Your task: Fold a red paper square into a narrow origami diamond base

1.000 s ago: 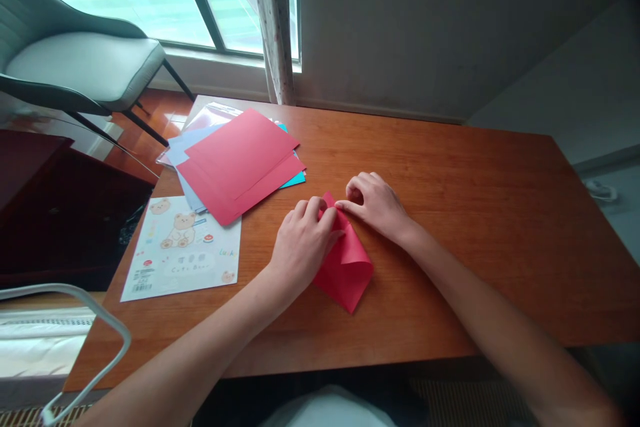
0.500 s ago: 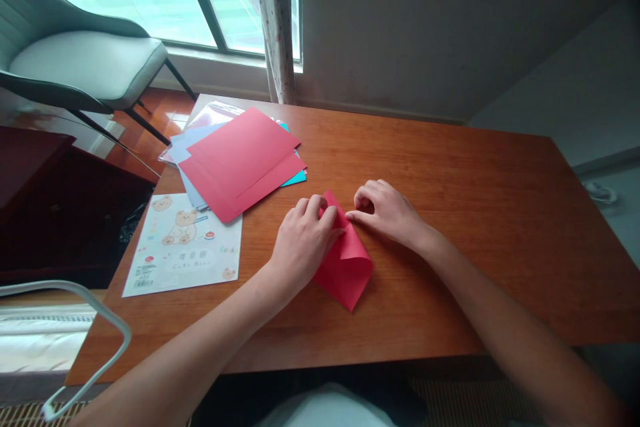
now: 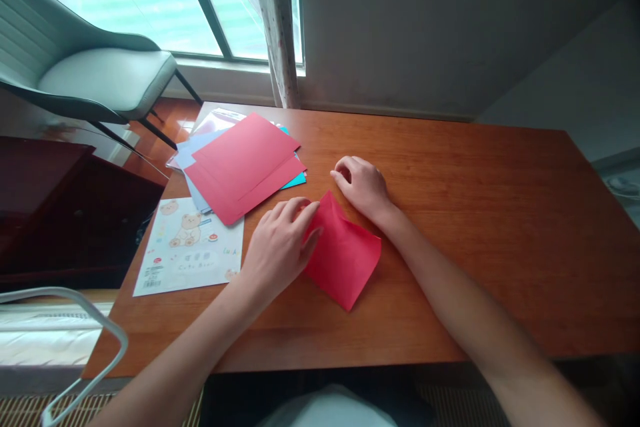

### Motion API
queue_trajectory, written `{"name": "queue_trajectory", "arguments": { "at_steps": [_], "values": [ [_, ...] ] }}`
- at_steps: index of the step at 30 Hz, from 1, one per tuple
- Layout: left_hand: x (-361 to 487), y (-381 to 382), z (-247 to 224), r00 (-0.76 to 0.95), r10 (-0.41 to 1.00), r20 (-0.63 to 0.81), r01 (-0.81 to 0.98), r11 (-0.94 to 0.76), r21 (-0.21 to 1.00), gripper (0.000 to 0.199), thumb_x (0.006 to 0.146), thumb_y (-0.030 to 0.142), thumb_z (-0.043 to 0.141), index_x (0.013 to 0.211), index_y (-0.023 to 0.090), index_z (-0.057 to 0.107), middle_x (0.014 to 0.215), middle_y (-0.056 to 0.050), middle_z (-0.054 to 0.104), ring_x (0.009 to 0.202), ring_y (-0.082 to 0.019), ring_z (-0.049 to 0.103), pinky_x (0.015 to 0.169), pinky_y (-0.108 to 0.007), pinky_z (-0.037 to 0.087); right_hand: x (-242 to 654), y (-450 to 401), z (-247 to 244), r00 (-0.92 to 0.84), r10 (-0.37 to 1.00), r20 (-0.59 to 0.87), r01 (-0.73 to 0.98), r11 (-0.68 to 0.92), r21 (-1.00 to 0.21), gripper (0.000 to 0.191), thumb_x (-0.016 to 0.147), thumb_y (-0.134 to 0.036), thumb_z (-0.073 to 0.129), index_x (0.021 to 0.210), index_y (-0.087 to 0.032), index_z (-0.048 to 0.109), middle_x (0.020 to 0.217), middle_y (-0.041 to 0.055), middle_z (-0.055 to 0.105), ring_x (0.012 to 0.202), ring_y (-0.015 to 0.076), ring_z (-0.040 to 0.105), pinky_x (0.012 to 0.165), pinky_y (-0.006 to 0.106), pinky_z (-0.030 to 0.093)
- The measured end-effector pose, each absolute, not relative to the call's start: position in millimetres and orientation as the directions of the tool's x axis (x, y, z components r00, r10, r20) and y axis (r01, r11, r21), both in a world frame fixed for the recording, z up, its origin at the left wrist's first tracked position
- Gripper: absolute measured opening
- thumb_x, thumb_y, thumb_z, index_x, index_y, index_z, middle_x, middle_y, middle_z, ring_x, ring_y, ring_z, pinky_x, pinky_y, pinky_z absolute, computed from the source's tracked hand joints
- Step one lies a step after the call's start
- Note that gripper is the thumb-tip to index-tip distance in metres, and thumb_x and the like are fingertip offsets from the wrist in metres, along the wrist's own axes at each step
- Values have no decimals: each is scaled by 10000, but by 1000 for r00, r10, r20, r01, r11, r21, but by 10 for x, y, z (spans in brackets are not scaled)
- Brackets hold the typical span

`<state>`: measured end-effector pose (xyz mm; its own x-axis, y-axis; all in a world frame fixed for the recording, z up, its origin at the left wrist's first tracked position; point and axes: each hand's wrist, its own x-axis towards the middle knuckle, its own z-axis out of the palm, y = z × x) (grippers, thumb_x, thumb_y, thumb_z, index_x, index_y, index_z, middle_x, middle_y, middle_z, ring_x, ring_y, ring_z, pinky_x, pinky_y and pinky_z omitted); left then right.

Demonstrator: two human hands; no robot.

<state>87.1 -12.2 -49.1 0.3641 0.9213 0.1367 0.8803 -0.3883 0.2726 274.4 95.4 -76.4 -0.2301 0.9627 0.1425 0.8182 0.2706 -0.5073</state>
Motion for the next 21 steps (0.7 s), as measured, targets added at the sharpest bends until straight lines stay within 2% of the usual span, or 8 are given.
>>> {"name": "queue_trajectory", "arguments": {
  "at_steps": [3,6,9,11,14,18,21],
  "values": [
    [686,-212,-425,178,976,129,929,-209,305,395,980,384,527,1326,196,549,1273,-105,633,1073,-276,641,832,-381,528,2936,714,-614,-281,949,143,659,299,-690,209,984,-387,543,1008,-217,662,944,26,726,834,170,655,733,284,458],
    [587,-299,-409,77,997,15,914,-76,398,398,971,459,524,1284,218,574,1143,-67,682,901,-227,683,699,-325,515,3073,394,-431,-330,937,118,614,308,-726,319,999,-478,488,1069,-222,664,1034,46,732,916,186,677,718,277,478],
    [605,-342,-443,97,994,-58,863,-55,502,413,949,470,551,1275,219,571,987,-33,715,781,-188,679,666,-299,496,3107,156,-384,-356,932,65,721,318,-615,315,922,-418,623,1179,-235,637,1071,47,730,887,198,683,713,291,486],
    [649,-337,-470,109,992,-59,869,-66,490,362,937,407,565,1244,217,585,964,-31,729,766,-184,678,661,-293,481,3107,98,-454,-350,936,44,761,312,-568,272,906,-305,632,1172,-247,641,995,27,740,835,190,684,738,304,489],
    [701,-296,-495,127,991,-40,882,-94,461,262,922,328,562,1156,224,617,899,-18,741,737,-183,678,634,-283,453,3138,124,-613,-275,959,64,799,265,-539,210,923,-233,593,1123,-239,658,919,29,730,832,200,677,780,330,497],
    [711,-238,-512,127,992,7,871,-115,477,202,917,305,560,1086,226,637,872,-15,738,733,-184,679,624,-278,441,3204,173,-711,-270,941,205,859,332,-389,256,912,-209,613,1164,-199,655,1078,113,673,993,267,606,847,392,499],
    [714,-219,-530,115,991,63,863,-131,488,244,914,284,562,1138,213,631,911,-31,733,757,-181,670,643,-280,448,3190,149,-693,-411,870,272,839,478,-261,306,945,-123,511,1207,-187,655,1184,138,636,1054,276,548,891,407,471]
  ]
}}
